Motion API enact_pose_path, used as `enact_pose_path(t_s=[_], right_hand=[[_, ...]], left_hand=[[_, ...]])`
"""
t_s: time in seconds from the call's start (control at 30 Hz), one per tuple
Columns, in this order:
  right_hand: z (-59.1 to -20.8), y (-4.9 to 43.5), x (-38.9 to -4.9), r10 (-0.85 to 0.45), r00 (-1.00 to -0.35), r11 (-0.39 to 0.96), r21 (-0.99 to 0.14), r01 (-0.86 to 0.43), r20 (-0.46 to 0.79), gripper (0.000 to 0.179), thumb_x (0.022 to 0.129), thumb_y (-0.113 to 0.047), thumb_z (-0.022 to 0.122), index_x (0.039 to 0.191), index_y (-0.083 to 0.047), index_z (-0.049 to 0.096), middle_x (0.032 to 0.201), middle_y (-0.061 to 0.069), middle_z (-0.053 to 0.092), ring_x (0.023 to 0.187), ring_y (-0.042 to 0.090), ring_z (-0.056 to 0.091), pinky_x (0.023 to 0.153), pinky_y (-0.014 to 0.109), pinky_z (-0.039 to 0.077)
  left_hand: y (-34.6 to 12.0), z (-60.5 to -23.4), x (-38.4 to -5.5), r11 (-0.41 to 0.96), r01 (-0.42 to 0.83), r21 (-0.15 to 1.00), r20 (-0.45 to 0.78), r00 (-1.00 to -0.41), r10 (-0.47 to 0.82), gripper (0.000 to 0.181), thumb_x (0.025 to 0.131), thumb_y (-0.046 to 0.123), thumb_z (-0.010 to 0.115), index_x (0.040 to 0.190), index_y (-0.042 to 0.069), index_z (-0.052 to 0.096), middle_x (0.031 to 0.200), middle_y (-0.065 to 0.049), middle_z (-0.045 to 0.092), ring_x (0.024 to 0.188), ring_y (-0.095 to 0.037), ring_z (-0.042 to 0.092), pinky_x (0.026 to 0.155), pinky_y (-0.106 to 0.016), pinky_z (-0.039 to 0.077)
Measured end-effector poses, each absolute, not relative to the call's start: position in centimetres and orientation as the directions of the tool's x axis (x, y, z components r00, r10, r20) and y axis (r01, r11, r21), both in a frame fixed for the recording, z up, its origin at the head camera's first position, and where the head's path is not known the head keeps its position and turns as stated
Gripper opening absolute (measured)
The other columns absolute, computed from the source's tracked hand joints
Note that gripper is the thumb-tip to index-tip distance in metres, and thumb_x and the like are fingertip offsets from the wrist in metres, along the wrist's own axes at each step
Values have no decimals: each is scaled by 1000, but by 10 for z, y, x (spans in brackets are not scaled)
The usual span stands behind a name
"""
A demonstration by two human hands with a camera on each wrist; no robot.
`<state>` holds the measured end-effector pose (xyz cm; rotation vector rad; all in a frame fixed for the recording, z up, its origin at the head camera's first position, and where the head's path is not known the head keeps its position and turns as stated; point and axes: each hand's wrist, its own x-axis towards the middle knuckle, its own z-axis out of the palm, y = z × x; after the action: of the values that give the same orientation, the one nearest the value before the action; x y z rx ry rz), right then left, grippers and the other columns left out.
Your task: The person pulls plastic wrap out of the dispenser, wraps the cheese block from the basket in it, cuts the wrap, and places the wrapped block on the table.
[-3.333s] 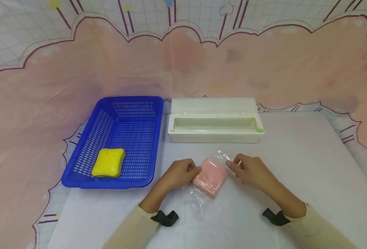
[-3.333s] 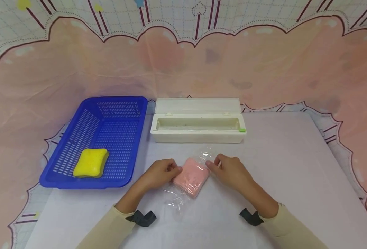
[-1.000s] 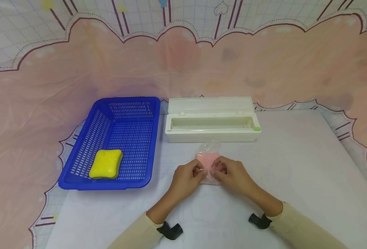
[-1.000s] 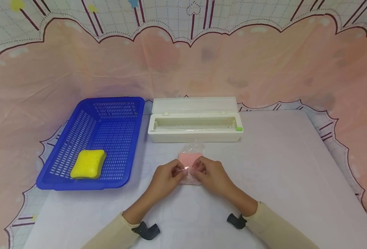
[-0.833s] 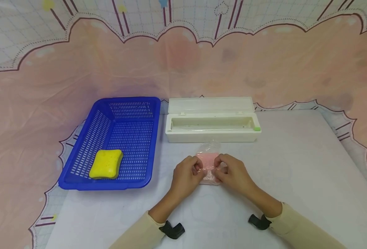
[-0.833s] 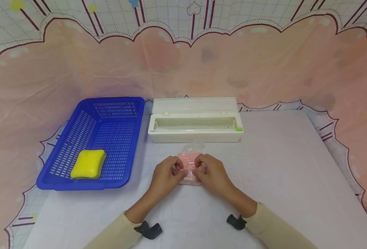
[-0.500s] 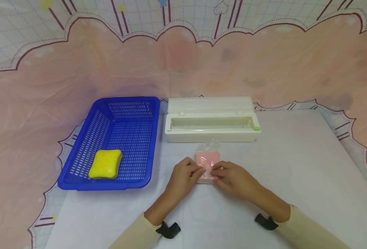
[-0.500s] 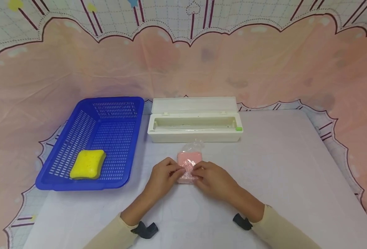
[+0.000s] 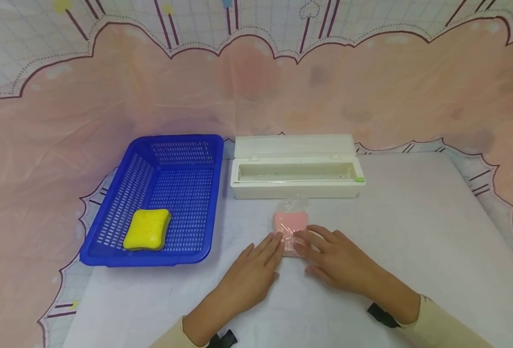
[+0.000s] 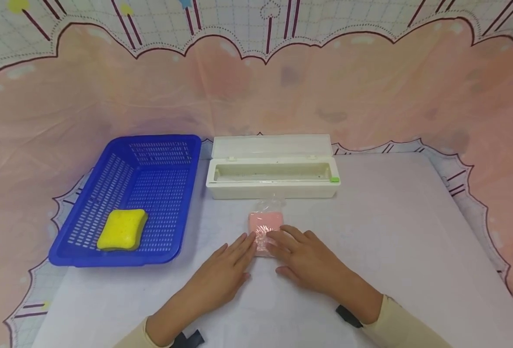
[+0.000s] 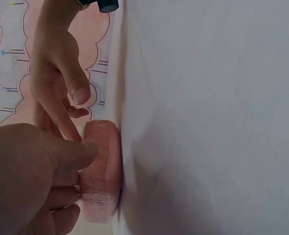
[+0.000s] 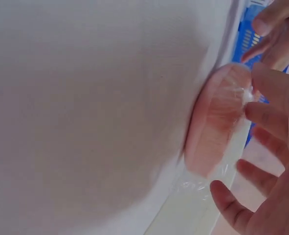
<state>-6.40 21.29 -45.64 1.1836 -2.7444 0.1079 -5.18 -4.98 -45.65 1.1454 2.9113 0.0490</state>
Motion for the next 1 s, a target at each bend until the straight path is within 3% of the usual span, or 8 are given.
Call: enact_pose_path(t_s=[0.23, 0.63, 0.77, 0.87, 1.0], right_hand=[[-455, 212, -65, -757, -646, 650, 9, -760, 94, 66, 96, -48, 66, 150, -15, 52, 160, 0, 46, 147, 18, 45, 91, 40, 50], [-456, 212, -67, -738, -675, 673, -91, -734, -15, 62, 100, -42, 63, 153, -14, 48, 162, 1, 41, 149, 20, 42, 100, 52, 52], [-456, 215, -68, -736, -674, 655, -190, -731, 57, 61, 100, -41, 63, 152, -11, 48, 162, 3, 42, 148, 21, 43, 103, 49, 52], [-453, 218, -70, -708, -695, 644, -287, -709, 127, 60, 101, -38, 63, 151, -8, 49, 161, 5, 43, 147, 23, 45, 106, 47, 51], [-449, 222, -72, -639, -751, 659, -385, -645, 164, 58, 100, -33, 66, 150, -8, 51, 158, 6, 46, 144, 26, 48, 108, 47, 50]], left_hand=[[-49, -461, -55, 716, 691, 98, 5, -720, 694, 66, 103, 34, 60, 157, 4, 37, 170, -9, 24, 157, -22, 24, 115, -46, 44], [-46, -467, -59, 717, 660, 223, -28, -731, 682, 68, 103, 33, 60, 158, 2, 34, 170, -11, 20, 157, -24, 23, 117, -42, 42], [-45, -469, -60, 729, 604, 323, 97, -787, 609, 59, 101, 27, 64, 151, 0, 46, 164, -14, 36, 149, -25, 40, 114, -38, 44], [-41, -469, -60, 724, 514, 459, 222, -856, 467, 53, 95, 20, 73, 140, -2, 58, 148, -17, 56, 133, -27, 59, 106, -36, 51], [-35, -468, -63, 683, 378, 625, 217, -924, 314, 51, 88, 20, 82, 131, 0, 65, 120, -13, 70, 108, -23, 71, 90, -33, 60]])
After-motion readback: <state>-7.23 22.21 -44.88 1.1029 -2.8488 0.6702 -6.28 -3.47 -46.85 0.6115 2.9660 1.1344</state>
